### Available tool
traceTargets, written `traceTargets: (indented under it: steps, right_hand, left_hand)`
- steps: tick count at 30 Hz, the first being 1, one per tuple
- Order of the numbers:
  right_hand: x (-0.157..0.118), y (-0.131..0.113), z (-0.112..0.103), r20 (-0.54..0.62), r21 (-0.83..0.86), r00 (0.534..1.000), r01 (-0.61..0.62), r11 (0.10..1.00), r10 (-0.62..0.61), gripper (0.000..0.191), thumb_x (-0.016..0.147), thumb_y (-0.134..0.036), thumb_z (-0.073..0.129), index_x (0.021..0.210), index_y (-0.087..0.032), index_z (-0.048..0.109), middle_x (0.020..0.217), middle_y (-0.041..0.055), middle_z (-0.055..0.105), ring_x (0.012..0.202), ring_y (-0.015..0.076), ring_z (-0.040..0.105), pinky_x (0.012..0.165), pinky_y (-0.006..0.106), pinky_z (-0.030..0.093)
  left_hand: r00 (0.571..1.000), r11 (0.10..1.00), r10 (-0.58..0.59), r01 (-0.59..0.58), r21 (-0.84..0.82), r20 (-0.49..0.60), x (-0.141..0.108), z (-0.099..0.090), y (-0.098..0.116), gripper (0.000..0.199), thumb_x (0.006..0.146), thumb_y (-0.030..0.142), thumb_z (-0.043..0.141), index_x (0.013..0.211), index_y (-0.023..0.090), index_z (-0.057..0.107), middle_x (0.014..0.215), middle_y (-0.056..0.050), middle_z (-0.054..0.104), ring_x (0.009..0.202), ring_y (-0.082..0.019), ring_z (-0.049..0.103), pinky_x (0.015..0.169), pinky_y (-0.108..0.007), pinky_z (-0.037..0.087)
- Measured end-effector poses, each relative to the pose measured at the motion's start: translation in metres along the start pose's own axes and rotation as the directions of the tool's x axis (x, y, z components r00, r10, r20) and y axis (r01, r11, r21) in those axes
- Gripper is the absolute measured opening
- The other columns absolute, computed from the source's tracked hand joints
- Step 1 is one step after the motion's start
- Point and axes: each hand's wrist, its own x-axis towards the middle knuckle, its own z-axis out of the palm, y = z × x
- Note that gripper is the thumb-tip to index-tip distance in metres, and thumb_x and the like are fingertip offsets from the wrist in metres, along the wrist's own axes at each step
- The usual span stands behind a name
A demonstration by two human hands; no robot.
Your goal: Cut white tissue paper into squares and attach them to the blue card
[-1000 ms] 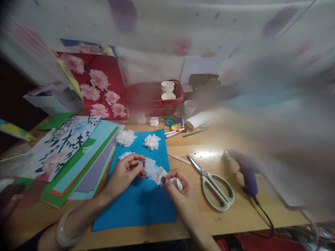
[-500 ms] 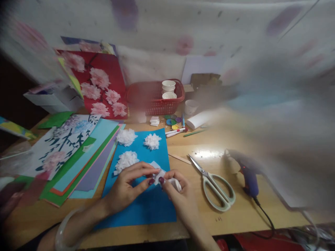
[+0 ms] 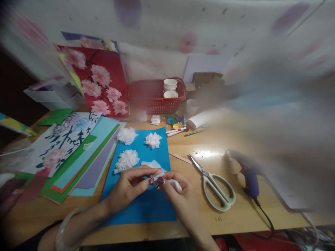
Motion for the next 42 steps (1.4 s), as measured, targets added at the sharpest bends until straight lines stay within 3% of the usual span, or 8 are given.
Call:
traceTargets:
  steps: [7,19,24,27,31,35,38,42]
  right_hand:
    - [-0.002,0.002,0.0,0.002,-0.057,1.0,-0.003,0.998,0.003,0.025,0.071,-0.042,0.072,0.068,-0.018,0.065,0.052,-0.0027,0.055,0.045,0.0092,0.037,0.045,0.022,0.026]
    - [0.002,0.01,-0.005,-0.031,0.047,1.0,0.004,0.999,-0.003,0.016,0.07,-0.033,0.067,0.067,-0.019,0.059,0.048,-0.0069,0.042,0.045,0.0087,0.03,0.044,0.022,0.019]
    - [0.004,0.016,-0.007,-0.034,0.098,0.999,0.008,0.995,-0.005,0.017,0.071,-0.034,0.068,0.069,-0.019,0.059,0.048,-0.0065,0.043,0.042,0.0088,0.031,0.042,0.022,0.02]
    - [0.006,0.018,-0.007,-0.038,0.104,0.999,-0.006,0.995,0.01,0.019,0.071,-0.035,0.069,0.069,-0.019,0.06,0.049,-0.0059,0.045,0.042,0.0084,0.031,0.042,0.022,0.02]
    - [0.007,0.02,-0.007,-0.036,0.138,0.999,-0.014,0.99,0.019,0.02,0.073,-0.035,0.07,0.069,-0.019,0.06,0.046,-0.0079,0.041,0.042,0.0076,0.028,0.043,0.022,0.018]
    - [0.005,0.018,-0.005,-0.016,0.122,0.999,-0.036,0.992,0.038,0.027,0.072,-0.041,0.074,0.071,-0.018,0.061,0.047,-0.008,0.041,0.043,0.0071,0.029,0.045,0.021,0.018]
    - [0.002,0.015,-0.004,-0.011,0.089,1.0,-0.022,0.996,0.023,0.032,0.071,-0.046,0.077,0.072,-0.017,0.063,0.05,-0.0068,0.045,0.046,0.0072,0.031,0.046,0.021,0.02]
    - [0.0,0.014,-0.004,-0.011,0.063,1.0,-0.009,0.998,0.01,0.033,0.073,-0.047,0.077,0.075,-0.017,0.065,0.05,-0.0071,0.043,0.047,0.0072,0.031,0.046,0.021,0.02]
  left_hand:
    - [0.957,0.956,-0.258,0.233,-0.179,-0.135,0.007,0.0,-0.003,0.028,0.072,0.03,0.076,0.094,0.014,0.075,0.087,-0.009,0.079,0.077,-0.021,0.073,0.07,-0.031,0.061]
    - [0.932,0.964,-0.194,0.123,-0.235,-0.305,0.015,-0.007,-0.007,0.016,0.076,0.027,0.071,0.085,0.014,0.069,0.078,-0.001,0.071,0.064,-0.011,0.067,0.062,-0.022,0.061]
    - [0.914,0.967,-0.254,0.242,-0.08,-0.316,0.019,-0.011,-0.01,0.023,0.077,0.025,0.065,0.095,0.011,0.068,0.076,-0.004,0.07,0.055,-0.012,0.066,0.046,-0.02,0.056]
    - [0.925,0.945,-0.285,0.315,0.087,-0.249,0.018,-0.012,-0.009,0.031,0.081,0.022,0.059,0.108,0.011,0.069,0.098,-0.012,0.073,0.056,-0.013,0.068,0.035,-0.018,0.049]
    - [0.964,0.911,0.063,0.051,0.41,-0.26,0.009,-0.009,-0.004,0.025,0.084,0.018,0.059,0.103,0.019,0.074,0.126,-0.013,0.065,0.062,-0.011,0.066,0.04,-0.019,0.048]
    - [0.889,0.754,0.456,-0.363,0.548,-0.038,0.003,-0.004,-0.002,0.024,0.079,0.025,0.075,0.102,0.02,0.075,0.104,-0.011,0.074,0.085,-0.021,0.069,0.071,-0.032,0.058]
    - [0.863,0.726,0.501,-0.46,0.511,0.065,0.003,-0.002,-0.003,0.027,0.078,0.024,0.077,0.105,0.018,0.075,0.094,-0.011,0.079,0.086,-0.024,0.072,0.083,-0.039,0.055]
    - [0.892,0.796,0.449,-0.426,0.43,0.053,0.003,0.0,-0.002,0.022,0.082,0.014,0.067,0.102,0.017,0.076,0.094,-0.011,0.08,0.082,-0.023,0.074,0.079,-0.037,0.055]
